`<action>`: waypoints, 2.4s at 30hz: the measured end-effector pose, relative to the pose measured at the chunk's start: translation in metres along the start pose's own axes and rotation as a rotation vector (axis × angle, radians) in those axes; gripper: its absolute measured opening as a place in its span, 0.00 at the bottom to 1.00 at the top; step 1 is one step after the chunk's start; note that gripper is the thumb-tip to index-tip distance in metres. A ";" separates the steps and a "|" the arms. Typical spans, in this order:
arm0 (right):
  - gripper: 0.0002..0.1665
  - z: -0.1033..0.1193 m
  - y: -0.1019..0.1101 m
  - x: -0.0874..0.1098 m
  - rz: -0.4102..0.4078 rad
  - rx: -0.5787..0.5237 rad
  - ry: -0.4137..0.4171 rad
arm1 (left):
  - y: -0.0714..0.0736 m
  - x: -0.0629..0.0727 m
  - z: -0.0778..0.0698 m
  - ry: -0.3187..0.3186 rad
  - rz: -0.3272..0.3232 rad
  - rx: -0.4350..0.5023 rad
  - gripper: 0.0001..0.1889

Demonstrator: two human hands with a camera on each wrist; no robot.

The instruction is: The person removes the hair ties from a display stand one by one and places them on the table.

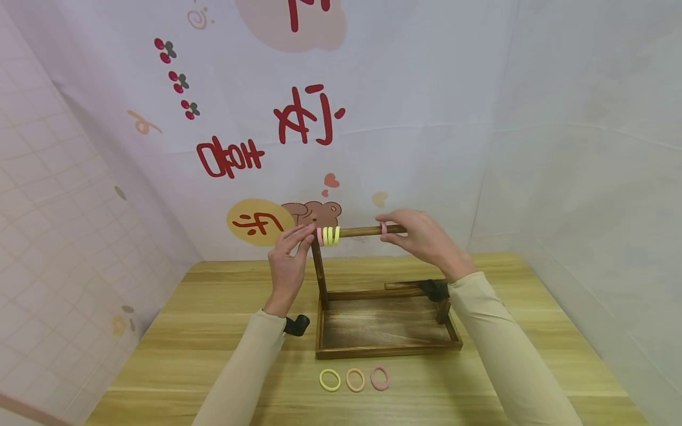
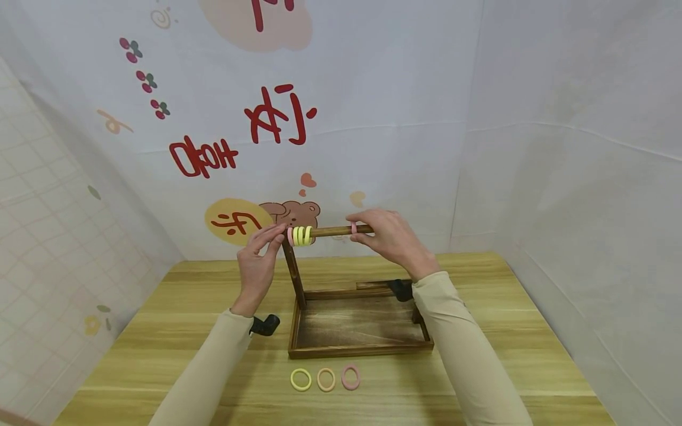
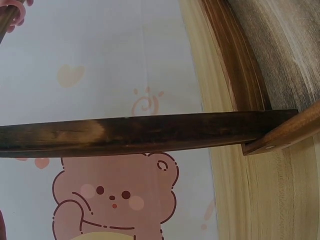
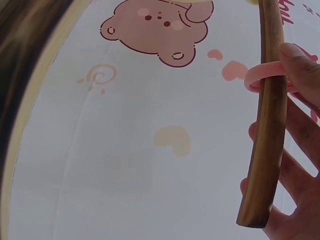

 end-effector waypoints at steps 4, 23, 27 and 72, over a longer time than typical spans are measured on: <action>0.25 -0.002 0.001 0.003 -0.002 0.004 -0.007 | 0.000 0.001 0.001 0.009 0.006 0.003 0.13; 0.25 -0.011 0.007 0.010 0.007 -0.026 -0.043 | 0.002 0.001 -0.001 -0.008 -0.015 -0.012 0.12; 0.25 -0.012 0.008 0.012 0.000 -0.025 -0.041 | 0.001 0.001 -0.001 -0.014 -0.013 -0.006 0.12; 0.25 -0.024 0.022 0.025 -0.029 0.009 -0.059 | 0.001 0.001 -0.001 0.001 -0.002 -0.002 0.12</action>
Point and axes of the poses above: each hand's wrist, its own x-axis away from the middle knuckle, its own y-axis out of the back of the hand, z = x × y, the point moved 10 cm from there along -x, towards the middle knuckle, and after that the axes turned 3 degrees about x, right-handed, at the moved point
